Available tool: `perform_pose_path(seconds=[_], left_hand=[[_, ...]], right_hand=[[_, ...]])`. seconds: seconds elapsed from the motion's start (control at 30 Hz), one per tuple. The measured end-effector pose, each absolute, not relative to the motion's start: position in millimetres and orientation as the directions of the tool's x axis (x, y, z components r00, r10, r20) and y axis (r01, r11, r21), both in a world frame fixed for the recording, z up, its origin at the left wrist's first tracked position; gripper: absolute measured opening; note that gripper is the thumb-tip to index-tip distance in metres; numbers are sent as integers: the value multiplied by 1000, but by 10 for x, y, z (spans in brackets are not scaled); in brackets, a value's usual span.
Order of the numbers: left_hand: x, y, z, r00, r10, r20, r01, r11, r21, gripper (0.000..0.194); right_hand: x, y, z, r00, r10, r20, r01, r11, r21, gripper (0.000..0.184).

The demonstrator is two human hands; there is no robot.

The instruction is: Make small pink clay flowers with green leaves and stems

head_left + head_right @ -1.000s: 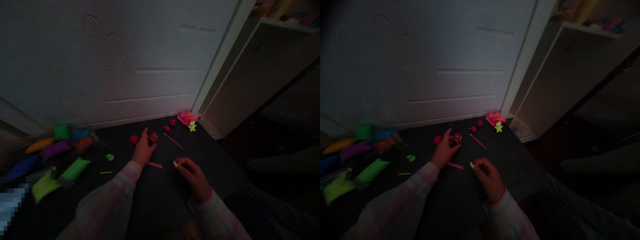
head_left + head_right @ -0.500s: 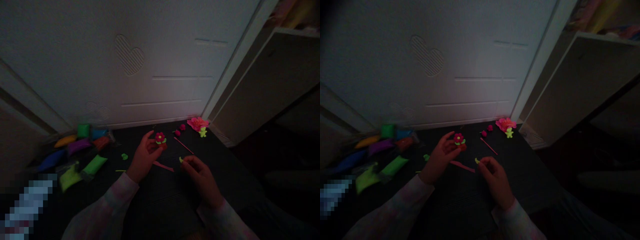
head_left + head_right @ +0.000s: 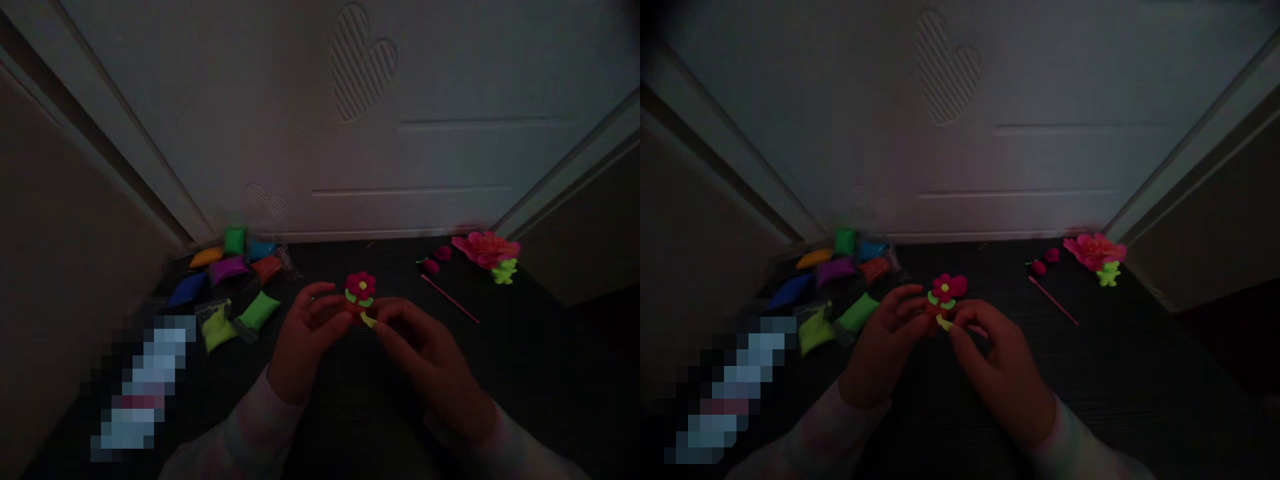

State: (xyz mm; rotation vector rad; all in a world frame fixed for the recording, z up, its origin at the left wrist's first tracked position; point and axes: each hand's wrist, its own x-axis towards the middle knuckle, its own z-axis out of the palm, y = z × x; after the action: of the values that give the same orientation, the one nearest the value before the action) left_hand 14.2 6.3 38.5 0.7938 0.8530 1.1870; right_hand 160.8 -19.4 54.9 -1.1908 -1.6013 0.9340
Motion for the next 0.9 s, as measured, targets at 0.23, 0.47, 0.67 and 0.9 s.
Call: perform_pose_path(seconds=[0.23, 0.47, 0.67, 0.9], left_hand=[[159, 60, 347, 172, 979, -108, -433, 174, 884, 28], [173, 58, 330, 177, 979, -97, -375, 159, 913, 27], [155, 109, 313, 125, 989, -77, -399, 121, 909, 35], [144, 180, 257, 88, 993, -73, -319, 98, 943, 41]], right_hand=[[1668, -225, 548, -73, 976, 207, 308, 220, -926, 4], [1725, -232, 556, -35, 979, 199, 331, 199, -922, 7], [1766, -205, 573, -79, 989, 129, 311, 147, -939, 5], [1801, -273, 247, -367, 926, 87, 674, 330, -661, 8]])
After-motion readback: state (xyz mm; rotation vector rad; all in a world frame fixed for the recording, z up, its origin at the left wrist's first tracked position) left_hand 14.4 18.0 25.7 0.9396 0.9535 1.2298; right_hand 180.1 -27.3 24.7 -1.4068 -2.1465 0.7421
